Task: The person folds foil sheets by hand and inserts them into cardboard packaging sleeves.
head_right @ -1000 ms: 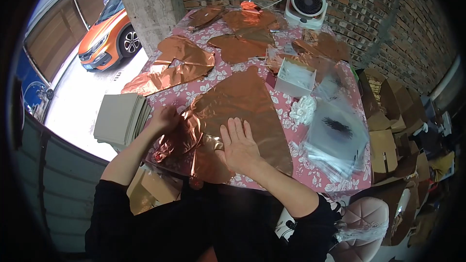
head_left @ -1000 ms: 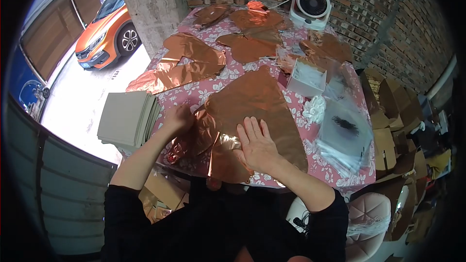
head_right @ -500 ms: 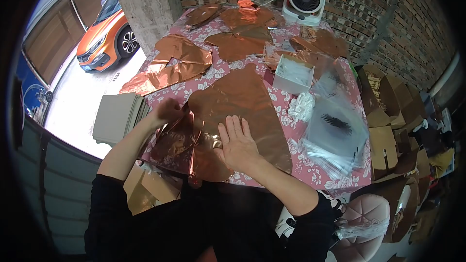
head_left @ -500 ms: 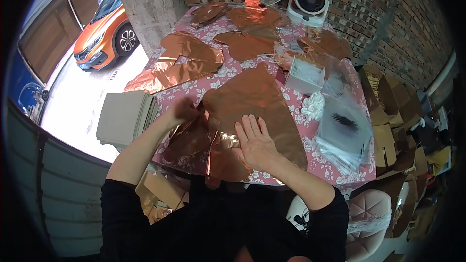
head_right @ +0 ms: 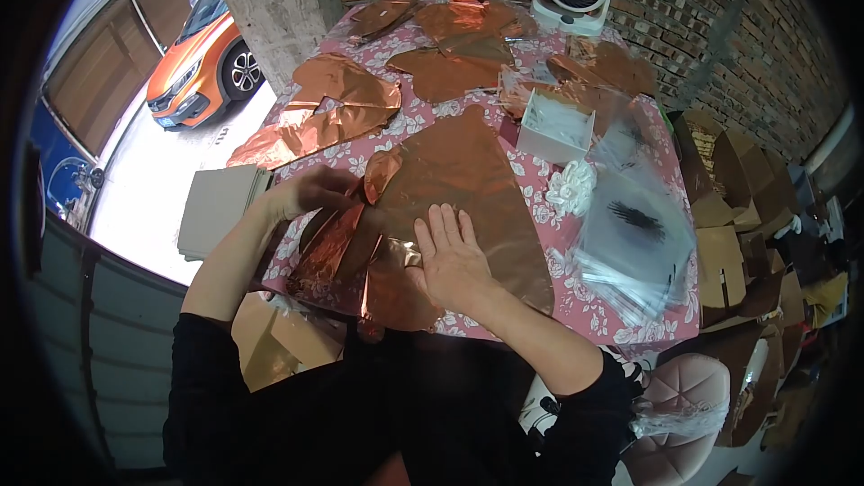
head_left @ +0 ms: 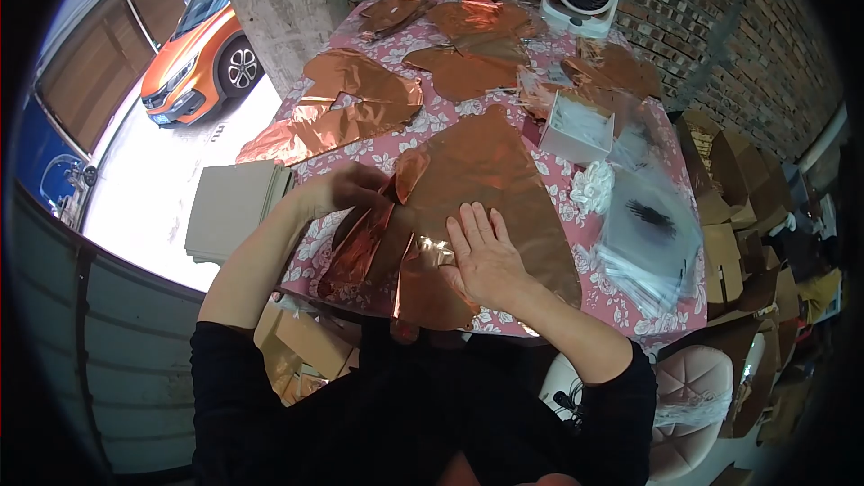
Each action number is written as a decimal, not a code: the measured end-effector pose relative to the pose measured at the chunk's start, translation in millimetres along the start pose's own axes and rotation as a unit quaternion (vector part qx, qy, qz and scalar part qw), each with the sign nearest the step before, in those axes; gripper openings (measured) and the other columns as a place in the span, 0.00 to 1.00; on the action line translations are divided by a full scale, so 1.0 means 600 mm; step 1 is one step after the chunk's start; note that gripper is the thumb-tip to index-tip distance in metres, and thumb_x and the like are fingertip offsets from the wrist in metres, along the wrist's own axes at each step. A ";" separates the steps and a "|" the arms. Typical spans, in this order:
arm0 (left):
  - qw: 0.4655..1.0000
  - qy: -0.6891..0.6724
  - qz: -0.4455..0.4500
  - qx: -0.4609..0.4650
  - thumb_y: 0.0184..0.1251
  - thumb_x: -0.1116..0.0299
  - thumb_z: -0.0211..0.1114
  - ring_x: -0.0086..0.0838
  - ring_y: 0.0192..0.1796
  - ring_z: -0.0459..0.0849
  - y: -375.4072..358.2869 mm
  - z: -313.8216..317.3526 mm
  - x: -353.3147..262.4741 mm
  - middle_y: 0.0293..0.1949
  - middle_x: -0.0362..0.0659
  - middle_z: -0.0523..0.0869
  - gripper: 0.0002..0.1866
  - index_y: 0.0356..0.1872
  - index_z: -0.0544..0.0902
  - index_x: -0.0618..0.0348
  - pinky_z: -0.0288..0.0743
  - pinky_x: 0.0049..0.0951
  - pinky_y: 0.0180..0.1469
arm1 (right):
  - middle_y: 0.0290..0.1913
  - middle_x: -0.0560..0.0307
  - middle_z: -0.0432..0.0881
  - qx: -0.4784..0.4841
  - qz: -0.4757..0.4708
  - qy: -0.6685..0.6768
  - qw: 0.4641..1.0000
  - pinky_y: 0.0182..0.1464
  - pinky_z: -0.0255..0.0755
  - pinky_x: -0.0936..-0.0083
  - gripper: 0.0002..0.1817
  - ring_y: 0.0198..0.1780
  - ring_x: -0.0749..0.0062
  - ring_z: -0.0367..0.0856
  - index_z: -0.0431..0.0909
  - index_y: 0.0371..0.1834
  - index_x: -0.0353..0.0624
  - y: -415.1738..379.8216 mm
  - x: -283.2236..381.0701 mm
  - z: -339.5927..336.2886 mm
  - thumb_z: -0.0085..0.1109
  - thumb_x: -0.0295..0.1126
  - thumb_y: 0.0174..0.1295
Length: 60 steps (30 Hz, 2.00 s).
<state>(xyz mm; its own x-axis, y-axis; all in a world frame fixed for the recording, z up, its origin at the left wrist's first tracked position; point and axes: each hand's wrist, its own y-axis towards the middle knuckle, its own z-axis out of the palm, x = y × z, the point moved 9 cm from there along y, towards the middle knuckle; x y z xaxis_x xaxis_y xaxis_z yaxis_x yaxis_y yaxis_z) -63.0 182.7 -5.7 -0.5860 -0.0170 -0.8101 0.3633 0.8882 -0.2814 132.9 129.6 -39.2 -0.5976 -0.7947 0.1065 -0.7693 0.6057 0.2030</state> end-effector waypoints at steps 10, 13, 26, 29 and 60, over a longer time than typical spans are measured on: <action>0.983 -0.176 0.052 0.023 0.61 0.68 0.64 0.16 0.34 0.73 0.035 0.030 -0.010 0.30 0.32 0.78 0.08 0.37 0.82 0.61 0.67 0.21 0.36 | 0.74 0.28 0.54 0.018 0.003 -0.011 1.000 0.77 0.38 0.47 0.39 0.77 0.38 0.48 0.57 0.73 0.30 0.001 -0.002 0.003 0.47 0.51 0.68; 0.982 -0.183 0.044 -0.002 0.63 0.66 0.64 0.15 0.32 0.73 0.034 0.045 -0.033 0.28 0.32 0.76 0.07 0.33 0.81 0.60 0.66 0.21 0.35 | 0.75 0.29 0.53 0.032 0.006 -0.013 0.999 0.77 0.37 0.48 0.39 0.78 0.39 0.47 0.56 0.74 0.30 0.002 -0.003 0.007 0.47 0.51 0.68; 0.942 -0.045 0.309 -0.122 0.77 0.63 0.50 0.47 0.75 0.60 0.080 0.070 -0.078 0.64 0.56 0.71 0.14 0.50 0.73 0.65 0.53 0.41 0.74 | 0.77 0.32 0.46 0.050 0.004 0.009 0.999 0.78 0.32 0.49 0.44 0.80 0.40 0.38 0.52 0.76 0.35 0.002 -0.010 0.021 0.52 0.49 0.61; 0.963 0.111 0.215 -0.116 0.73 0.64 0.54 0.55 0.78 0.51 0.089 0.075 -0.082 0.73 0.64 0.58 0.22 0.60 0.69 0.70 0.46 0.44 0.77 | 0.77 0.31 0.45 0.094 0.011 -0.032 0.995 0.78 0.32 0.48 0.44 0.80 0.40 0.38 0.52 0.76 0.35 0.002 -0.013 0.032 0.53 0.47 0.59; 0.791 0.519 0.264 -0.191 0.52 0.31 0.61 0.54 0.74 0.59 0.118 0.148 -0.053 0.70 0.63 0.64 0.55 0.69 0.64 0.70 0.48 0.61 0.72 | 0.62 0.38 0.72 -0.096 -0.104 0.175 0.974 0.67 0.62 0.53 0.29 0.65 0.44 0.69 0.74 0.59 0.33 -0.014 0.087 -0.079 0.62 0.41 0.58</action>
<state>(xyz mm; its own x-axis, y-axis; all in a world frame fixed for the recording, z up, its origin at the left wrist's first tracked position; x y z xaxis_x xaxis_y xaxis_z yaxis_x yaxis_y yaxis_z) 45.7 205.1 -45.4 -0.7764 0.6122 0.1499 0.6265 0.7233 0.2905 118.7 81.2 10.9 -0.2942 -0.8843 0.3626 -0.7886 0.4390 0.4306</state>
